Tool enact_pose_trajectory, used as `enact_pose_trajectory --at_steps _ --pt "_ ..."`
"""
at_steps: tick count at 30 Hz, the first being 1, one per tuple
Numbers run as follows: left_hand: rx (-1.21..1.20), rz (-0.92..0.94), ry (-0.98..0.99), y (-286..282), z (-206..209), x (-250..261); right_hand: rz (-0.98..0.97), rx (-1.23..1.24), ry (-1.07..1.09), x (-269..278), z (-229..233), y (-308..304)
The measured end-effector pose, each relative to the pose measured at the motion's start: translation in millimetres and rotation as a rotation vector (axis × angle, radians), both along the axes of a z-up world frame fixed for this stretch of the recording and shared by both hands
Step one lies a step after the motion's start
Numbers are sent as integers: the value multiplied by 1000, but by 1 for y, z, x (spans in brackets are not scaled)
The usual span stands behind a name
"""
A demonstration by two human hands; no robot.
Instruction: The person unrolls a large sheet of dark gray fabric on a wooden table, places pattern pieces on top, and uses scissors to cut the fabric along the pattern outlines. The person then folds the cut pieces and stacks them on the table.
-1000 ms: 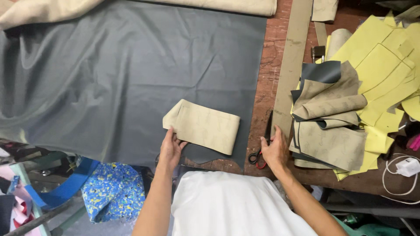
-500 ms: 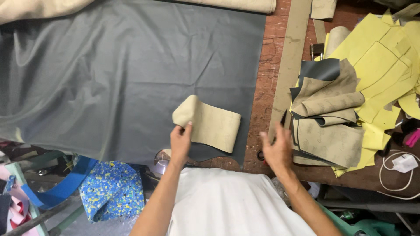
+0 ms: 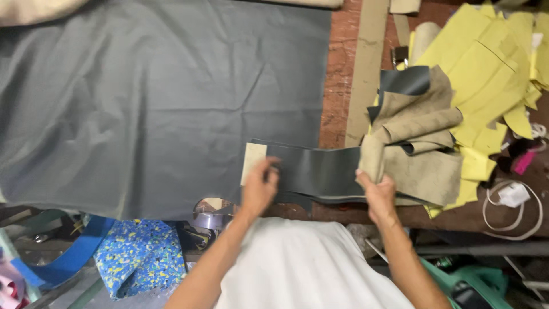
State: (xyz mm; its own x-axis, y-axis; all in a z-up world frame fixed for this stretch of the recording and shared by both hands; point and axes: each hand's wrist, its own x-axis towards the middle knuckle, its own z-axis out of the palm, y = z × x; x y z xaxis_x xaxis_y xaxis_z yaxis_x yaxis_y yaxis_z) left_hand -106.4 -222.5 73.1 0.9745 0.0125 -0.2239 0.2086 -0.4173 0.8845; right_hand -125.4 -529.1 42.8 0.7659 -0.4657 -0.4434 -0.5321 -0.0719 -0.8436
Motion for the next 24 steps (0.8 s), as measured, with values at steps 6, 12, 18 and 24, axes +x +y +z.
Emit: enact_pose_trajectory --at_steps 6,12,18,24 --pt "405 141 -177 32 -46 17 59 -254 -17 -7 -12 -42" --pt "358 179 -92 26 -48 18 6 -127 -185 -13 -18 -41" --pt "385 145 -166 9 -36 5 -224 29 -212 -22 -28 -70" --pt "396 -2 -194 -3 -39 0 -440 88 -153 -32 -36 -106"
